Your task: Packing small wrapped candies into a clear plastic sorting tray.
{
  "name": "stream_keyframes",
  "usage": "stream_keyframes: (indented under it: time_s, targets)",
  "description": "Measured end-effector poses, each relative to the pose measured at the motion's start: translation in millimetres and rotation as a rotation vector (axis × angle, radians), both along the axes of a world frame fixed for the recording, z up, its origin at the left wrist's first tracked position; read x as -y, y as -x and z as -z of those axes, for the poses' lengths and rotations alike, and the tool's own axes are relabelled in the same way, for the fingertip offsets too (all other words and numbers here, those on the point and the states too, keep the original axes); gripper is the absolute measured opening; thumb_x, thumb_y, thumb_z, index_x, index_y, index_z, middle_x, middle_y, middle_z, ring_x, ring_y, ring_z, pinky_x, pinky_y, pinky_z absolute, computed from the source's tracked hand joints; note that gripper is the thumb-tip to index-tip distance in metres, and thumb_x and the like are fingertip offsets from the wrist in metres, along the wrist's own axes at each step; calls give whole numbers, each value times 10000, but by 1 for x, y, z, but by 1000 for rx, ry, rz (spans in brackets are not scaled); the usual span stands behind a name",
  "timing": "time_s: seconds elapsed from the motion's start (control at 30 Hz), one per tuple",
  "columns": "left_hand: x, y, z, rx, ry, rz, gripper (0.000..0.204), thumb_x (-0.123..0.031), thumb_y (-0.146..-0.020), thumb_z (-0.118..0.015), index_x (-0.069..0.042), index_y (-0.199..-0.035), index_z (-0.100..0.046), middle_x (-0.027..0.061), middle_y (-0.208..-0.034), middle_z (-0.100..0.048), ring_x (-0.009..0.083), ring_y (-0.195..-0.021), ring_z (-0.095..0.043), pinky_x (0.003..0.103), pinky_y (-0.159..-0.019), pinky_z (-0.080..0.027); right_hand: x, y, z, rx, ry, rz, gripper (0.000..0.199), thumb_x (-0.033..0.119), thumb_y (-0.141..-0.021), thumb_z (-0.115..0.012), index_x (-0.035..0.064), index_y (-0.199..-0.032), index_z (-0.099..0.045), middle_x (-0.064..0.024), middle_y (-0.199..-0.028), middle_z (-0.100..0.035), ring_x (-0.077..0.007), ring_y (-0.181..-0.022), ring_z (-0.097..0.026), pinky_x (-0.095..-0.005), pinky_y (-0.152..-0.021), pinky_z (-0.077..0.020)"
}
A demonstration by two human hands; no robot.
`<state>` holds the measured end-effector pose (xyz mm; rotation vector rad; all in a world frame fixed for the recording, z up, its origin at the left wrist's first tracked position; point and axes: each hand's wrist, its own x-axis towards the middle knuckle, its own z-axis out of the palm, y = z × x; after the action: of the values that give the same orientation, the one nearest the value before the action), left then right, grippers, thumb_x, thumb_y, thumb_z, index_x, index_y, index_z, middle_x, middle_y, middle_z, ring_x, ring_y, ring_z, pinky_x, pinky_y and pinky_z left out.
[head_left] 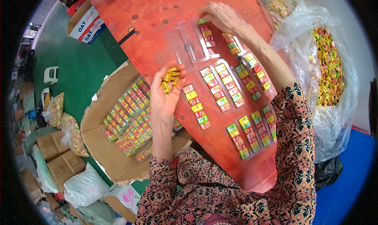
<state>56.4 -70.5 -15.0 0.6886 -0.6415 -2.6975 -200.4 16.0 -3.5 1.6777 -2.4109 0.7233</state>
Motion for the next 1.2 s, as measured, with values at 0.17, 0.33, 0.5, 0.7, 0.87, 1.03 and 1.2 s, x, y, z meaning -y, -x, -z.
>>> stream_keyframes:
  time_s: [0.17, 0.33, 0.5, 0.7, 0.87, 1.03, 1.2]
  targets:
    - [-3, 1, -1, -11, 1, 5, 282, -176, -852, -417, 28, -1012, -527, 178, -920, -586, 249, -791, -586, 348, -649, -525, 5, -2, -5, -272, -198, 11, 152, 164, -749, -550, 61, -850, -597, -115, -786, -557, -291, -815, -559, -388, -671, -444]
    - [-1, 0, -5, 16, 1, -10, 279, -177, -853, -420, 28, -1007, -528, 178, -918, -586, 248, -792, -585, 350, -649, -525, 12, -5, 0, -21, -95, -12, 164, 163, -727, -573, 48, -840, -606, -129, -779, -583, -287, -784, -568, -380, -667, -440]
    - [-4, 3, -2, 2, 20, -4, 272, -177, -852, -426, 27, -997, -531, 172, -912, -588, 248, -790, -587, 349, -649, -525, 8, 6, 23, 60, 129, -70, 166, 175, -699, -603, 30, -781, -609, -139, -752, -605, -296, -726, -576, -376, -665, -437]
    - [-3, 1, -3, -4, 24, -8, 268, -178, -851, -435, 25, -996, -532, 167, -909, -589, 249, -794, -589, 345, -654, -524, 8, -8, 12, 129, 95, 3, 190, 183, -703, -610, 13, -787, -606, -146, -734, -606, -304, -717, -579, -363, -654, -443]
    - [-4, 1, -2, -2, 26, -13, 265, -173, -850, -435, 26, -994, -532, 168, -910, -590, 251, -796, -589, 343, -655, -525, 0, -5, -4, 395, 69, 139, 201, 185, -716, -601, 24, -834, -626, -172, -804, -601, -332, -785, -574, -380, -682, -449]
    - [-4, 1, -3, -17, 21, -13, 265, -170, -850, -431, 28, -994, -531, 172, -908, -590, 252, -793, -590, 342, -658, -526, -5, -11, -3, 184, -37, 60, 197, 174, -712, -605, 8, -819, -612, -174, -775, -598, -321, -757, -577, -380, -672, -449]
    - [-4, 1, -2, -15, 24, -22, 267, -170, -852, -429, 31, -997, -528, 178, -912, -587, 255, -793, -591, 347, -656, -528, -3, -11, 3, 93, -9, 37, 191, 156, -701, -611, -7, -800, -596, -175, -744, -595, -313, -724, -579, -384, -645, -442]
